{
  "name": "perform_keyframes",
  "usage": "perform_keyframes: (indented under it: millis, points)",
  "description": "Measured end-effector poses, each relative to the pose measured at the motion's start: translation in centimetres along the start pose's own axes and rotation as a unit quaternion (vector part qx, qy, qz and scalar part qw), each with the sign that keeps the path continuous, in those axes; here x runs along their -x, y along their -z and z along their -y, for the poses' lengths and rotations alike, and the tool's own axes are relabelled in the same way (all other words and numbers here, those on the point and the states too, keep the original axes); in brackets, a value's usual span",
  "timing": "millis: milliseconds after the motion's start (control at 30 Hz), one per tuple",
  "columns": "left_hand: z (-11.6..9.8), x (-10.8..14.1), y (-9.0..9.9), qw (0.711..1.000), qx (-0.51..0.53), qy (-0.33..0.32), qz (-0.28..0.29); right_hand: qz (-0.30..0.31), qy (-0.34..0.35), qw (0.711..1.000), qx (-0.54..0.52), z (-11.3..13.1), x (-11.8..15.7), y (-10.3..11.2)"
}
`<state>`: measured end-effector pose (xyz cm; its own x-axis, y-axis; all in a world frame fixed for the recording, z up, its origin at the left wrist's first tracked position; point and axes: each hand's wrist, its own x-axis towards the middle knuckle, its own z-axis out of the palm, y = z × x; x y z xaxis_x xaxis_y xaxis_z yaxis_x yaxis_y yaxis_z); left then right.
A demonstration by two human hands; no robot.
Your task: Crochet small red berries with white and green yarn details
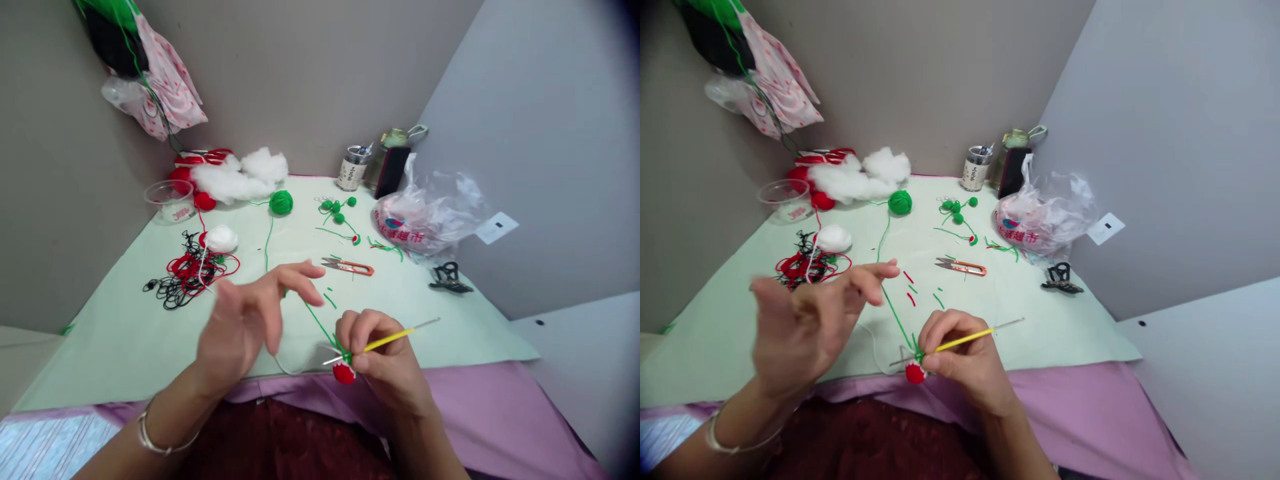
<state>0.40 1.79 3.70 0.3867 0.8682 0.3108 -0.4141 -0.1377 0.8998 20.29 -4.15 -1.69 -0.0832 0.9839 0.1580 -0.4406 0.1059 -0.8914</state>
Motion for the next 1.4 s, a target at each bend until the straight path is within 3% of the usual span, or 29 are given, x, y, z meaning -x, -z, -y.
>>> perform_keyframes:
  millis: [67,167,233,333,433,567,700,900,1100,1400]
  points:
    - [1.3,0.6,-0.2,0.981,-0.17,-0.047,0.08,-0.006,0.009,1.0,0.002,0.1,-0.1,0.0]
    - [2.9,1.2,0.0,0.948,-0.294,-0.085,0.088,-0.029,0.03,0.999,0.009,0.3,-0.3,0.1]
    - [3.3,1.5,0.2,0.957,-0.271,-0.062,0.078,-0.038,0.041,0.998,0.022,0.3,-0.4,0.1]
    - [3.2,1.9,0.2,0.983,-0.154,0.041,0.091,-0.037,0.053,0.997,0.049,0.2,-0.4,0.2]
    - [2.9,1.9,0.2,0.986,-0.075,0.108,0.108,-0.026,0.054,0.996,0.06,0.1,-0.3,0.3]
    - [2.8,1.4,0.6,0.988,-0.072,0.121,0.067,-0.018,0.045,0.997,0.057,0.2,-0.2,0.5]
    - [2.9,1.1,0.9,0.977,-0.125,0.148,0.084,-0.007,0.05,0.997,0.049,0.4,-0.2,0.7]
    - [3.1,1.7,0.3,0.987,-0.13,0.061,0.069,0.0,0.054,0.997,0.057,0.2,-0.3,0.8]
    - [3.4,1.8,-0.2,0.985,-0.075,0.118,0.1,0.005,0.051,0.998,0.039,0.0,-0.3,0.9]
    - [4.1,2.0,-0.7,0.984,-0.002,0.157,0.084,-0.024,0.1,0.992,0.075,-0.6,-0.4,1.1]
